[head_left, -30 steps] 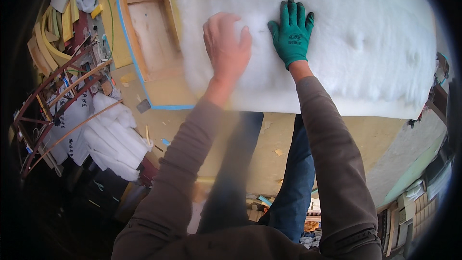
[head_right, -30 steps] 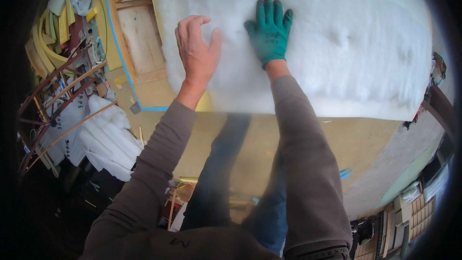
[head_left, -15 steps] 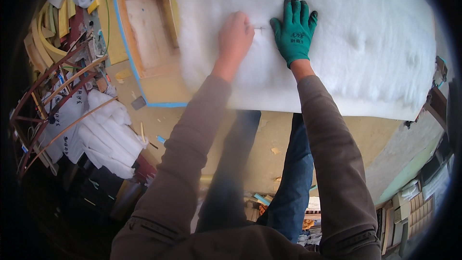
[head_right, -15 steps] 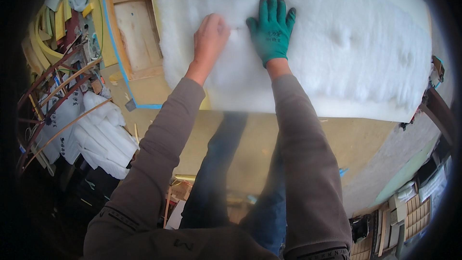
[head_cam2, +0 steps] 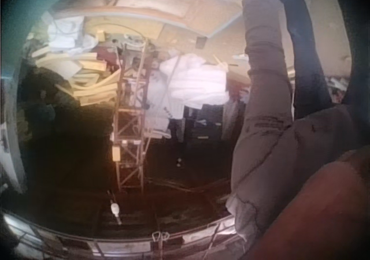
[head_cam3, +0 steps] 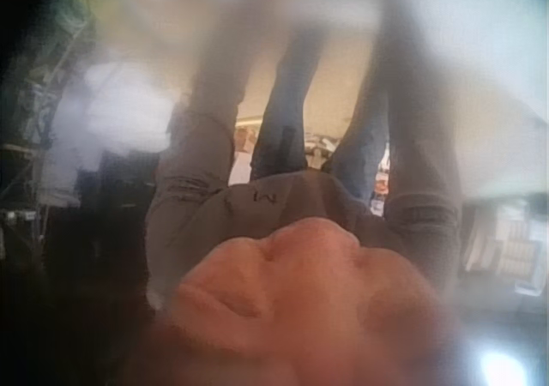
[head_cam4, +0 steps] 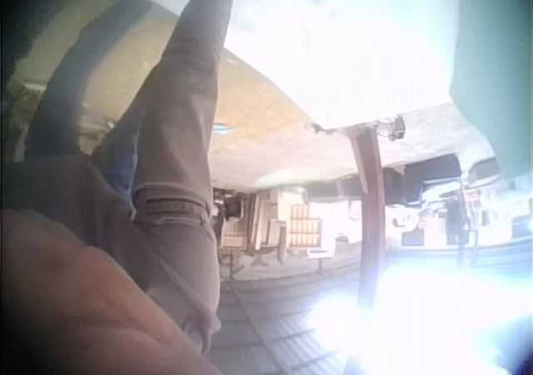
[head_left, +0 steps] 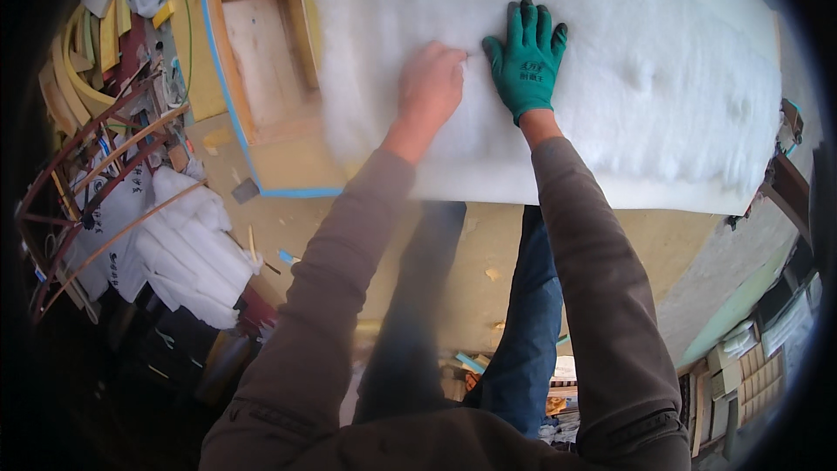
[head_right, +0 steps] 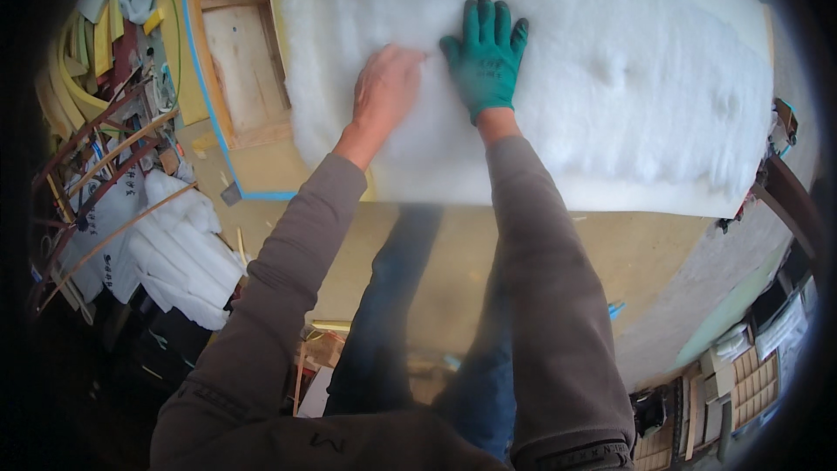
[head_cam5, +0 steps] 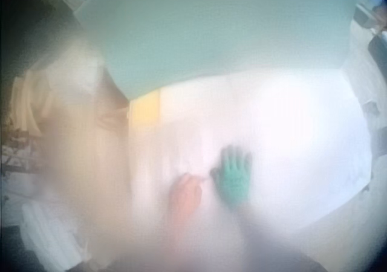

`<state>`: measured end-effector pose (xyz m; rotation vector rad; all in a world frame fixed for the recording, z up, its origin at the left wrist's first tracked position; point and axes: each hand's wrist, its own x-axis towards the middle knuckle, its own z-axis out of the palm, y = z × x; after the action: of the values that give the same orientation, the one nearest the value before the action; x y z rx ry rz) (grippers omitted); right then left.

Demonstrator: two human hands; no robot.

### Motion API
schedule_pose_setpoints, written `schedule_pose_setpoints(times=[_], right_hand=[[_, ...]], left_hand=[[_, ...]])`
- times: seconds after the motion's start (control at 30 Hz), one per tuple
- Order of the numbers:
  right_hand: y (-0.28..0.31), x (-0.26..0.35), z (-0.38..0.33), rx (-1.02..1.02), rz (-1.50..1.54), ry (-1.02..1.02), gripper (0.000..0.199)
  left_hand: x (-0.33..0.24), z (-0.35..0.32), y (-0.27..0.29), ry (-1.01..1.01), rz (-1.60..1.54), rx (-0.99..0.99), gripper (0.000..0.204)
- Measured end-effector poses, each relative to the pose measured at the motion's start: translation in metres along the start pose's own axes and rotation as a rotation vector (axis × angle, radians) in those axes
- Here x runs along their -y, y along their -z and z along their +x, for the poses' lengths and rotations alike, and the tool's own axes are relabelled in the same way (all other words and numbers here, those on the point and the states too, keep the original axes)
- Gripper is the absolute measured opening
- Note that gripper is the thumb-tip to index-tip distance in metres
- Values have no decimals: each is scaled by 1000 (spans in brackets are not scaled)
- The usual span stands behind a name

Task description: The person uses shears to cut a marked line on a white sheet placed on a blue and yellow workbench. They then pick up a large piece of white fiberglass mat, unfold it, and lay it over the workbench, smoothing it with both hands. The person repeats this process with a second piece of fiberglass, aligning and smoothing it over the first layer.

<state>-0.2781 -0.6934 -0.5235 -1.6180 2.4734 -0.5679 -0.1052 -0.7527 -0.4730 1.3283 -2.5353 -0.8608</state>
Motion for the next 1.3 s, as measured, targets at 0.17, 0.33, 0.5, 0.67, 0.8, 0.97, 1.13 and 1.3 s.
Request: schedule_pose_setpoints(times=[0.17,0.33,0.5,0.67,0.8,0.97,1.13,1.3], right_hand=[[0,-1,-1,23,20,-1,72],[0,3,-4,59,41,-15,75],[5,7,-1,94,67,-39,73],[8,9,-1,134,90,-62,72],[1,8,-2,97,160,-71,73],[-6,7,-2,39,166,-53,75],[19,13,2,99,228,-101,74],[78,-12,-3,-44,650,-69,66]], left_hand=[[1,-1,4,37,118,275,37],[-17,8,10,79,259,388,50],[-36,39,16,116,518,610,51],[-30,80,-2,-7,649,948,45],[-20,96,-17,309,428,1239,28],[-11,116,-12,432,258,1312,26],[-11,69,7,416,106,927,41],[-21,44,49,269,-155,715,45]])
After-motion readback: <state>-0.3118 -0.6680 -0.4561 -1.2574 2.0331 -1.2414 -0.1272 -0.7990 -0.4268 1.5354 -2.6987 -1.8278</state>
